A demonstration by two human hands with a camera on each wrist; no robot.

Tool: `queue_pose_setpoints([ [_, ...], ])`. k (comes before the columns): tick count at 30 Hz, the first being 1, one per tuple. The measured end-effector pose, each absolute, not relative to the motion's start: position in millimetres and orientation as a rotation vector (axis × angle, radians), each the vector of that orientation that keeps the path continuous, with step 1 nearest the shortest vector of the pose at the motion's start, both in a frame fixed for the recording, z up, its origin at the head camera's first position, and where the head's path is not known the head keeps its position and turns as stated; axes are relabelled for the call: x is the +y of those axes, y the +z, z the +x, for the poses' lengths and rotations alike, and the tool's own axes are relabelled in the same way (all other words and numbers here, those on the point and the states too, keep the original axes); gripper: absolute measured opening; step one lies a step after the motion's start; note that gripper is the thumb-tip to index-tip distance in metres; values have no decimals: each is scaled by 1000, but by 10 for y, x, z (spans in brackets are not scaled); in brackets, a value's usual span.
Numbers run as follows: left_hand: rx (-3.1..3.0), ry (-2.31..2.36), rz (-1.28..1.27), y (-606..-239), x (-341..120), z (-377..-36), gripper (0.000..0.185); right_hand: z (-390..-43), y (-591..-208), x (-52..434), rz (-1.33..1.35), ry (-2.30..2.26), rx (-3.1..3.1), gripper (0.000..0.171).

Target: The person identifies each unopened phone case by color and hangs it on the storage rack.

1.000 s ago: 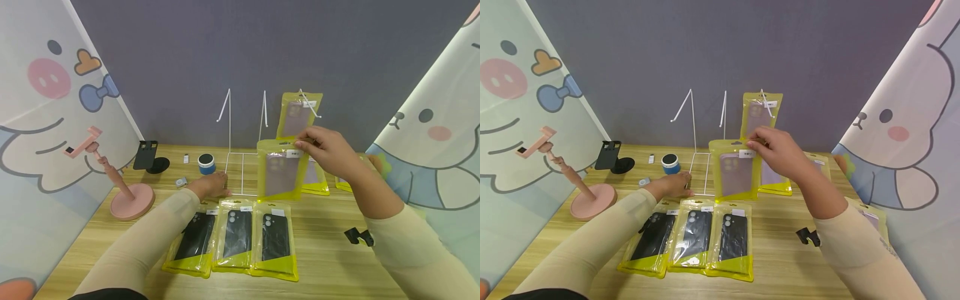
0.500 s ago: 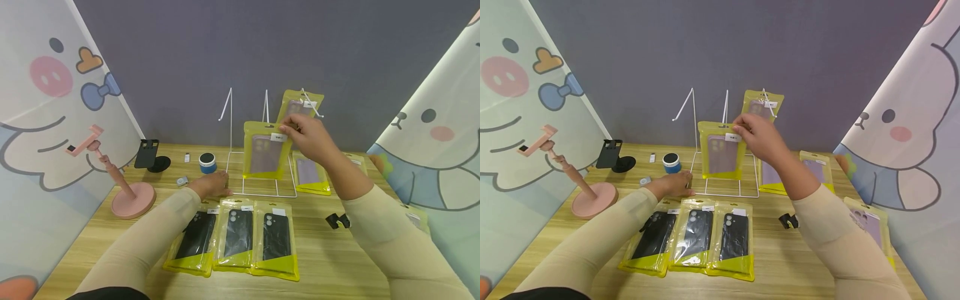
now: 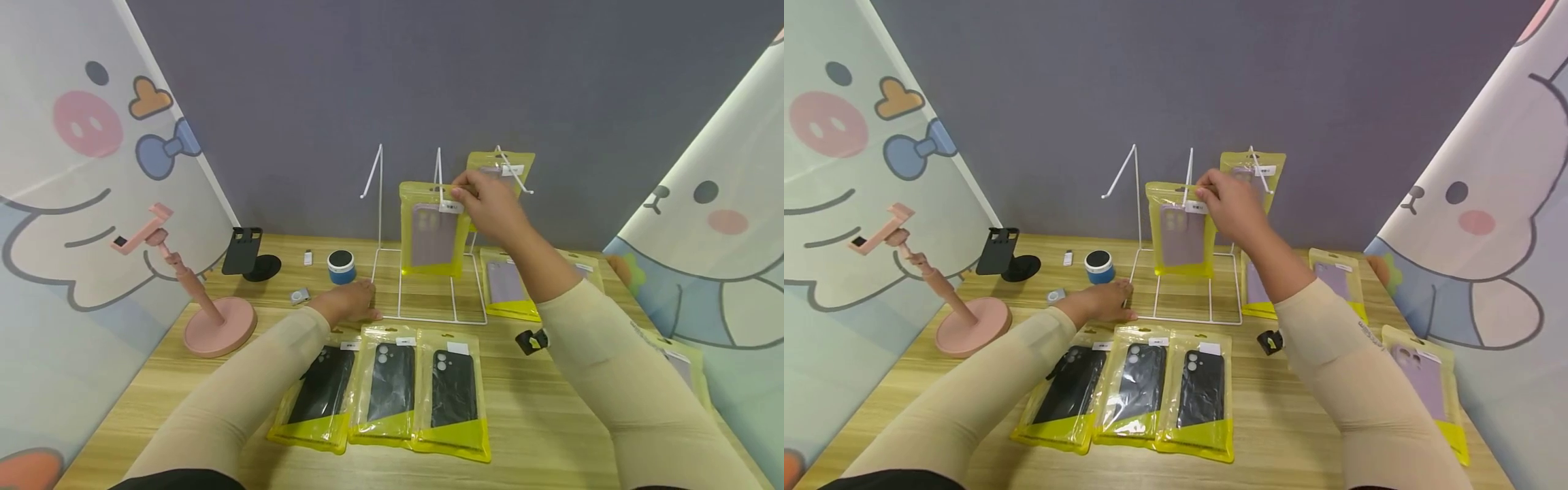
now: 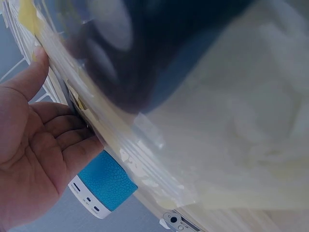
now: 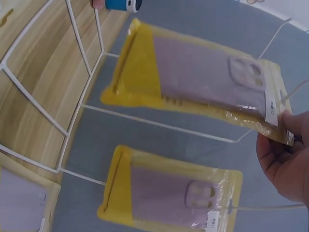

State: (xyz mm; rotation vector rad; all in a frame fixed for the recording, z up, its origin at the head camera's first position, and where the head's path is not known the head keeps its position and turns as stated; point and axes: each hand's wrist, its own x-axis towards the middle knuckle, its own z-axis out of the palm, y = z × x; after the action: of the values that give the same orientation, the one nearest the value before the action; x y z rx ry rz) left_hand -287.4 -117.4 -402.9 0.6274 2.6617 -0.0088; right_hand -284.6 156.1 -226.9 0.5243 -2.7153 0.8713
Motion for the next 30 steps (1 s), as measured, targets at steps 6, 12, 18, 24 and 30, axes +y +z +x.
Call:
queue_pose_setpoints([
  [6, 2655, -2, 611, -4023, -1179, -2870, 84, -3101, -2240, 1530, 410, 831, -2693, 32],
  [12, 2657, -18, 609, -4043, -1173, -2879, 84, -3331, -2204, 1497, 304, 796, -2713, 30],
  [18, 2658, -52, 618, -4052, -1160, -2889, 85, -3506, -2180, 1473, 241, 831, -2723, 32],
  [24, 2657, -63, 620, -4053, -1160, -2903, 85, -3648, -2167, 1464, 208, 850, -2720, 32],
  [30, 2650, -48, 614, -4060, -1168, -2902, 84, -3680, -2175, 1459, 207, 868, -2731, 32],
])
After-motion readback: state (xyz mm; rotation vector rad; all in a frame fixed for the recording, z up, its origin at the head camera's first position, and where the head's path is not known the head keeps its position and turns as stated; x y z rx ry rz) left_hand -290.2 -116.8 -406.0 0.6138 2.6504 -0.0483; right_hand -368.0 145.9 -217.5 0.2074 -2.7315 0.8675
